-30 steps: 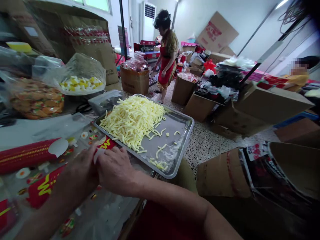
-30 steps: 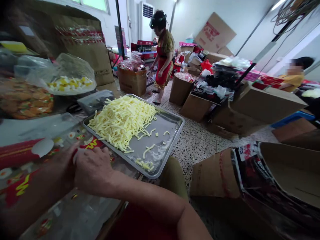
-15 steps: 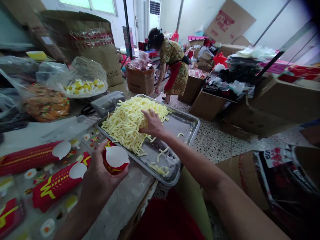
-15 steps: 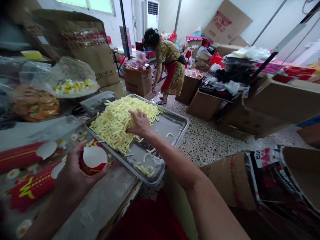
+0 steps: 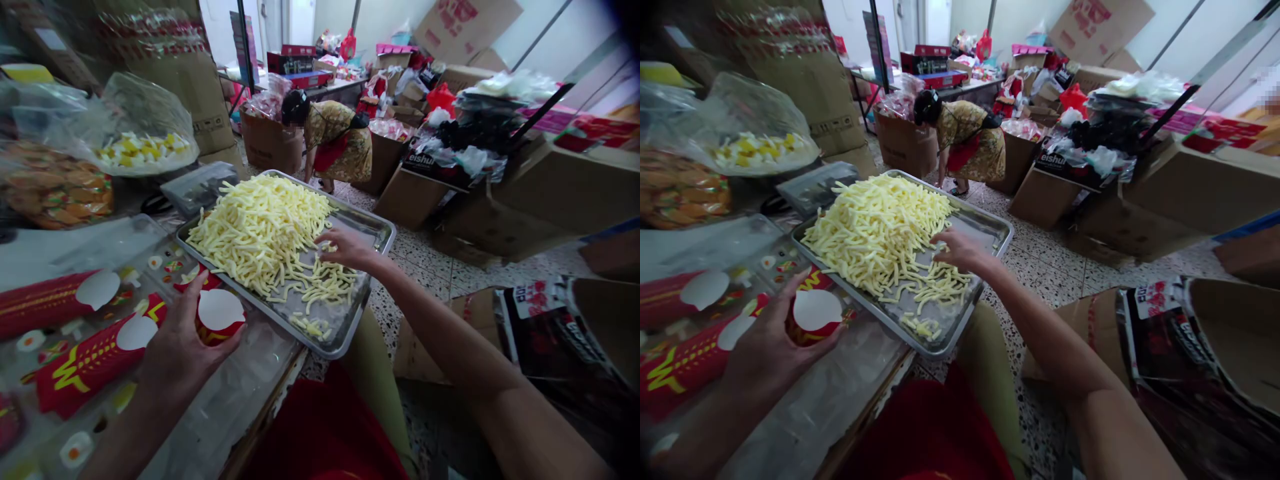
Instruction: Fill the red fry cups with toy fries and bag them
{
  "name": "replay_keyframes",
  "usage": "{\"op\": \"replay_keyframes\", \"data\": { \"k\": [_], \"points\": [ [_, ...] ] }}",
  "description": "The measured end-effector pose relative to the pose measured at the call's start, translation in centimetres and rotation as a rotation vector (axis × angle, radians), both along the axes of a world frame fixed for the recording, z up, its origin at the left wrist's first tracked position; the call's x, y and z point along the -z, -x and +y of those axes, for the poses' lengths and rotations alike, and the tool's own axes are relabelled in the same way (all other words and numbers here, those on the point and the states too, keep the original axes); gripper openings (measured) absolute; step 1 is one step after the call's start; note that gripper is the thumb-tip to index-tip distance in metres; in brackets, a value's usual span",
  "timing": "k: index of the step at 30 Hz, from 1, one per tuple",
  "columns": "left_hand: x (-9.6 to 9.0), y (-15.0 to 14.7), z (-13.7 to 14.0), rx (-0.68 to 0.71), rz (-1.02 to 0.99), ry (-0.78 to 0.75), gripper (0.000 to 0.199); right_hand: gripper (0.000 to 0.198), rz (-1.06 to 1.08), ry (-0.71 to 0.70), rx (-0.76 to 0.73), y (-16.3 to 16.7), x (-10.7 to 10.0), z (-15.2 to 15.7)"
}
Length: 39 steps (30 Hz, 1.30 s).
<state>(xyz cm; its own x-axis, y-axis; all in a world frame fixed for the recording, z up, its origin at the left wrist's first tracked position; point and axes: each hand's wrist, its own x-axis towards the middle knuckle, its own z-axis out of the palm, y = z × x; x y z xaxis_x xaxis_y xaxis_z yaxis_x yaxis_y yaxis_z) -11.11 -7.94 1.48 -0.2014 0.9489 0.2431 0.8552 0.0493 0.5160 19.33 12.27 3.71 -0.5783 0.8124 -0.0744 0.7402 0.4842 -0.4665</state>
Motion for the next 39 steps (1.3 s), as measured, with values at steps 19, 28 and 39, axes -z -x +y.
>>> {"op": "replay_keyframes", "data": {
  "k": [19, 28, 39],
  "points": [
    [-0.2, 0.3, 0.9, 0.129, 0.017, 0.094, 0.088, 0.036, 0.095, -0.259, -0.297, -4.6, 2.9, -1.2],
    [0.7, -1.0, 0.9, 0.173, -0.032, 0.076, 0.096, 0.044, -0.178, -0.251, -0.333, 0.4, 0.2, -4.5],
    [0.7, -0.4, 0.3, 0.216, -0.031, 0.066, 0.097, 0.032, -0.393, -0.235, -0.300, 2.2, 1.4, -5.5]
  ]
}}
